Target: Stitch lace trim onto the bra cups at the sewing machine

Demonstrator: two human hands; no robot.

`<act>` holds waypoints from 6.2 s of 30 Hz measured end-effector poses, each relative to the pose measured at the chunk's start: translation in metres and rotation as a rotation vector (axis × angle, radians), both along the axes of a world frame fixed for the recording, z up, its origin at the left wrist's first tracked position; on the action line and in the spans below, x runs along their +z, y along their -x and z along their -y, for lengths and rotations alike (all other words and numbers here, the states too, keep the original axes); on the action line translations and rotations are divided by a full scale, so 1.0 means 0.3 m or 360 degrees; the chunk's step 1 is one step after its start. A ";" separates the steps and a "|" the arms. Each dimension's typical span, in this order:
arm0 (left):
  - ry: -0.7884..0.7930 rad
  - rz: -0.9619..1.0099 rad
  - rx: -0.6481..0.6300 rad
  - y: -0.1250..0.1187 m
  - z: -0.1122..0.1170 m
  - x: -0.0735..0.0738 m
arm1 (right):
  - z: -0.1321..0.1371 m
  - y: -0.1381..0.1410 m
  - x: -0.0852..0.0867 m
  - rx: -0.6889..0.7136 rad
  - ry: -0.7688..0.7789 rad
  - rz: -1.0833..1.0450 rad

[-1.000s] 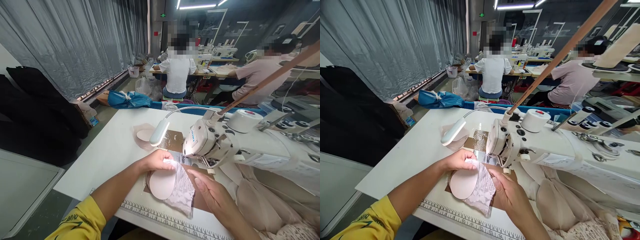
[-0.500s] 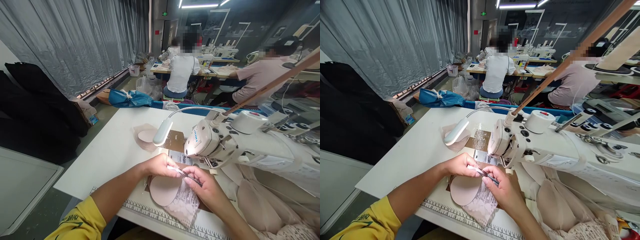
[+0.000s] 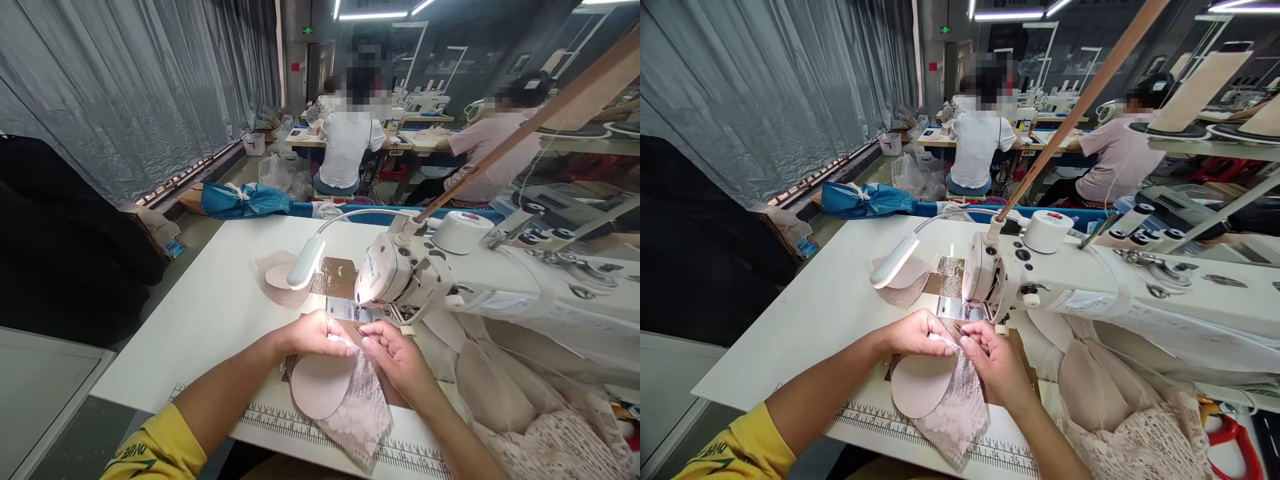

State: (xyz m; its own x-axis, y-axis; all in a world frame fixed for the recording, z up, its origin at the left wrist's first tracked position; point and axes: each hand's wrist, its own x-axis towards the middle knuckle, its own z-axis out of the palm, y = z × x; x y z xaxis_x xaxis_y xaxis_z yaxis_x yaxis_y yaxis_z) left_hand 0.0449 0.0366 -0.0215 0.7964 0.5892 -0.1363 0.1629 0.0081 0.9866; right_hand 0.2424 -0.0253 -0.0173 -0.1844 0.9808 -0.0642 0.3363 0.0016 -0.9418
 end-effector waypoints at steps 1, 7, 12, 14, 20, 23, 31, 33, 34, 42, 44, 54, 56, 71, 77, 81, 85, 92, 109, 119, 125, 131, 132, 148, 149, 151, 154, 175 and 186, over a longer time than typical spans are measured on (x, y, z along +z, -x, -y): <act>-0.0017 0.0000 -0.0013 -0.001 -0.001 0.003 | -0.003 0.003 -0.005 -0.0014 0.0043 -0.0028; -0.0210 -0.0413 -0.0252 0.069 -0.051 0.052 | 0.009 -0.015 0.021 0.0169 0.0112 0.0330; -0.0403 -0.0554 -0.0203 0.123 -0.064 0.083 | 0.048 -0.064 0.016 0.0342 0.0139 0.0303; -0.0460 -0.0525 -0.0204 0.109 -0.051 0.086 | 0.044 -0.053 0.009 0.0267 0.0133 0.0214; -0.0616 -0.0417 -0.0168 0.064 0.002 0.114 | 0.006 0.038 -0.004 0.0185 0.0145 0.0231; -0.0688 -0.0368 0.0052 0.105 0.025 0.144 | 0.022 0.051 0.009 0.0209 0.0116 0.0212; -0.0585 -0.0576 0.0645 0.280 0.019 0.156 | 0.035 -0.036 0.025 0.0274 -0.0101 0.0337; -0.0690 -0.0621 0.0831 0.291 -0.014 0.158 | 0.027 -0.068 0.006 0.0164 -0.0182 0.0577; -0.0745 -0.0664 0.0894 0.289 -0.034 0.159 | 0.025 -0.079 -0.003 0.0048 -0.0218 0.0725; -0.0686 -0.0916 0.0960 0.167 -0.173 0.092 | 0.073 0.035 0.014 0.0512 -0.0857 0.1022; -0.0608 -0.0932 0.0893 0.145 -0.173 0.064 | 0.084 0.041 0.022 0.0644 -0.0836 0.1090; -0.0172 -0.0427 0.0445 0.152 -0.075 0.007 | 0.048 -0.090 0.048 0.0122 -0.0085 0.0557; -0.0145 -0.0350 0.0399 0.137 -0.065 0.009 | 0.015 -0.046 0.039 -0.0083 -0.0018 0.0456; -0.0110 -0.0117 0.0196 0.141 -0.052 0.057 | -0.062 0.050 -0.010 0.0118 0.0063 0.0162; -0.0249 -0.0068 0.0272 0.100 -0.027 0.052 | -0.061 0.087 0.003 0.0163 -0.0061 0.0151; -0.0258 -0.0155 0.0232 0.089 -0.017 0.044 | -0.051 0.085 -0.004 0.0151 -0.0117 0.0068; -0.0170 -0.0139 0.0194 0.085 -0.016 0.036 | -0.049 0.054 -0.027 0.0059 -0.0051 -0.0065; 0.0025 -0.0034 0.0302 0.076 -0.019 0.017 | -0.043 0.011 -0.027 0.0054 0.0108 -0.0076; 0.0183 0.0030 0.0234 0.057 -0.003 0.026 | -0.040 0.039 -0.013 0.0208 0.0068 -0.0064; 0.0027 -0.0173 0.0128 0.046 0.003 0.003 | -0.043 0.055 -0.001 0.0260 0.0116 -0.0002; -0.0016 -0.0156 0.0156 0.037 -0.003 -0.015 | -0.044 0.057 -0.043 0.0194 0.0296 -0.0249; -0.0151 -0.0385 0.0120 0.099 -0.065 0.015 | -0.034 0.013 -0.025 -0.0061 0.0046 0.0162; -0.0231 -0.0477 0.0159 0.112 -0.081 0.021 | -0.031 -0.002 -0.019 -0.0083 -0.0007 0.0266; -0.1318 -0.0783 0.0476 -0.001 -0.094 0.085 | -0.008 -0.074 -0.063 0.0101 -0.0356 0.0997; -0.1375 -0.0782 0.0403 -0.012 -0.068 0.088 | -0.008 -0.075 -0.065 0.0104 -0.0357 0.1005; -0.1459 -0.0828 0.0220 -0.038 -0.019 0.083 | -0.011 -0.077 -0.067 0.0116 -0.0344 0.1039; -0.1583 -0.0954 0.0079 -0.069 0.025 0.063 | -0.016 -0.075 -0.065 0.0144 -0.0294 0.1120; -0.1837 -0.0980 -0.0509 -0.047 -0.105 0.057 | 0.001 -0.047 -0.033 0.0125 -0.0261 0.1136; -0.1959 -0.0852 -0.0418 -0.037 -0.054 0.032 | -0.002 -0.036 -0.030 0.0146 -0.0309 0.1143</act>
State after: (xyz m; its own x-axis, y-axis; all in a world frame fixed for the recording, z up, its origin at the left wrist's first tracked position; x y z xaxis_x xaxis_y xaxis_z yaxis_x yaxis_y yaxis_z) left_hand 0.0559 0.0527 -0.0119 0.9186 0.3934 0.0376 0.3840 -0.9110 0.1501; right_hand 0.2532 -0.0248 -0.0261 -0.2437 0.9695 -0.0267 0.8589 0.2030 -0.4702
